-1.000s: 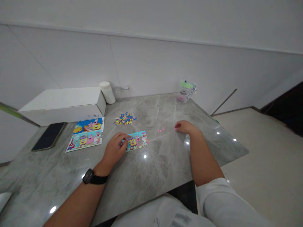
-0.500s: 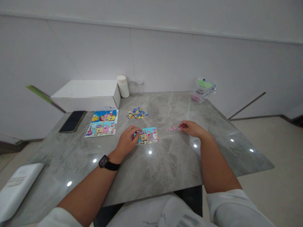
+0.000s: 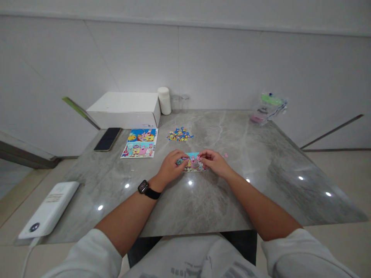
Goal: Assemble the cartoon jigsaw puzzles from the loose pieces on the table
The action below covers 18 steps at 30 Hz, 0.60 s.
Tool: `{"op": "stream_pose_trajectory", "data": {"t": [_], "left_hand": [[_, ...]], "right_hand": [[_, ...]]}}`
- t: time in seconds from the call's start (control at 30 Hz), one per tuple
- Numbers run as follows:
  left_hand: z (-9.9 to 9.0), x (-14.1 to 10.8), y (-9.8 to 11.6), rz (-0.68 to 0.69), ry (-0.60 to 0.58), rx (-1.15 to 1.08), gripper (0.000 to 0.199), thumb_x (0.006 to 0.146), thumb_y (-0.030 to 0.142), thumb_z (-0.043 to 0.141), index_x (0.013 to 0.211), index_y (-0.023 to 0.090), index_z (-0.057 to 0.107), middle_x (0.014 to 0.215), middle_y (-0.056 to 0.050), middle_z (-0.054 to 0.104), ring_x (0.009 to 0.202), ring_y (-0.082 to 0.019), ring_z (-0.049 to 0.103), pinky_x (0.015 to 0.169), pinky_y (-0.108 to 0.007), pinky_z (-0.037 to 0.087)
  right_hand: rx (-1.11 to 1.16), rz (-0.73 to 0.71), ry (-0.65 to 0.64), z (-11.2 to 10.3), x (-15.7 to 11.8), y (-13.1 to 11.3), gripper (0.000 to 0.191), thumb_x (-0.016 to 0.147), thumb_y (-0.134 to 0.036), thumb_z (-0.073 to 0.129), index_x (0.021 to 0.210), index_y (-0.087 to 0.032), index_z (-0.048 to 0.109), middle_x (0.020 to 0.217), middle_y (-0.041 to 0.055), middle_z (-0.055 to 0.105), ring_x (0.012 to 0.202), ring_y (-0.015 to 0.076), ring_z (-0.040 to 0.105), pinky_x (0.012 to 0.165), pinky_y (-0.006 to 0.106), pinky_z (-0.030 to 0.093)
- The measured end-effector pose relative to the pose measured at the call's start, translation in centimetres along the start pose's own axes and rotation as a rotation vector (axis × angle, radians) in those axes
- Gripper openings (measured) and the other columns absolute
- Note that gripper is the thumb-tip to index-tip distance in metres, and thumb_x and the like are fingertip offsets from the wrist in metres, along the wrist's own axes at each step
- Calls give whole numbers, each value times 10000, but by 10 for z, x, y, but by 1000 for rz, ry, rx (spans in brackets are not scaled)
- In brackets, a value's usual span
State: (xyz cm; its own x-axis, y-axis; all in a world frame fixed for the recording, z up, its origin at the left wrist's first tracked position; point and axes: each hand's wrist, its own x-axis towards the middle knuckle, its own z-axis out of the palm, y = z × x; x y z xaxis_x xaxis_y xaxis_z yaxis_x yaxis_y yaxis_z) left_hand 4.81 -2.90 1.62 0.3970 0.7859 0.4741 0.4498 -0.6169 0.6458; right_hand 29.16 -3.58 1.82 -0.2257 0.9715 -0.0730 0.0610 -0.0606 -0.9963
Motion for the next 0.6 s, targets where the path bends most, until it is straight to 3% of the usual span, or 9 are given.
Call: {"op": "stream_pose_trajectory", "data": {"t": [0.13, 0.37, 0.6], "left_hand": [[5, 0, 0, -8, -23, -18, 143, 985, 319, 665, 1006, 217, 763, 1012, -70, 717, 999, -227, 672, 931, -395, 543], [7, 0, 1, -20, -44, -31, 167, 987, 335, 668, 1010, 211, 777, 1026, -79, 719, 1001, -226, 677, 934, -398, 549], [9, 1, 3, -32, -46, -87, 158, 983, 340, 671, 961, 220, 771, 1009, -71, 719, 981, -211, 687, 933, -384, 557]], "right_hand": [[-42, -40, 19, 9, -2, 3, 377, 771, -506, 822, 976, -203, 732, 787, 5, 713, 642, 134, 578, 601, 269, 434], [-130, -86, 13, 16, -3, 6, 317, 818, -488, 786, 979, -217, 750, 858, 39, 772, 780, 190, 706, 744, 314, 536], [-202, -118, -30, 16, -3, 9, 285, 873, -479, 733, 995, -223, 758, 897, 37, 782, 798, 187, 709, 767, 314, 547]]}}
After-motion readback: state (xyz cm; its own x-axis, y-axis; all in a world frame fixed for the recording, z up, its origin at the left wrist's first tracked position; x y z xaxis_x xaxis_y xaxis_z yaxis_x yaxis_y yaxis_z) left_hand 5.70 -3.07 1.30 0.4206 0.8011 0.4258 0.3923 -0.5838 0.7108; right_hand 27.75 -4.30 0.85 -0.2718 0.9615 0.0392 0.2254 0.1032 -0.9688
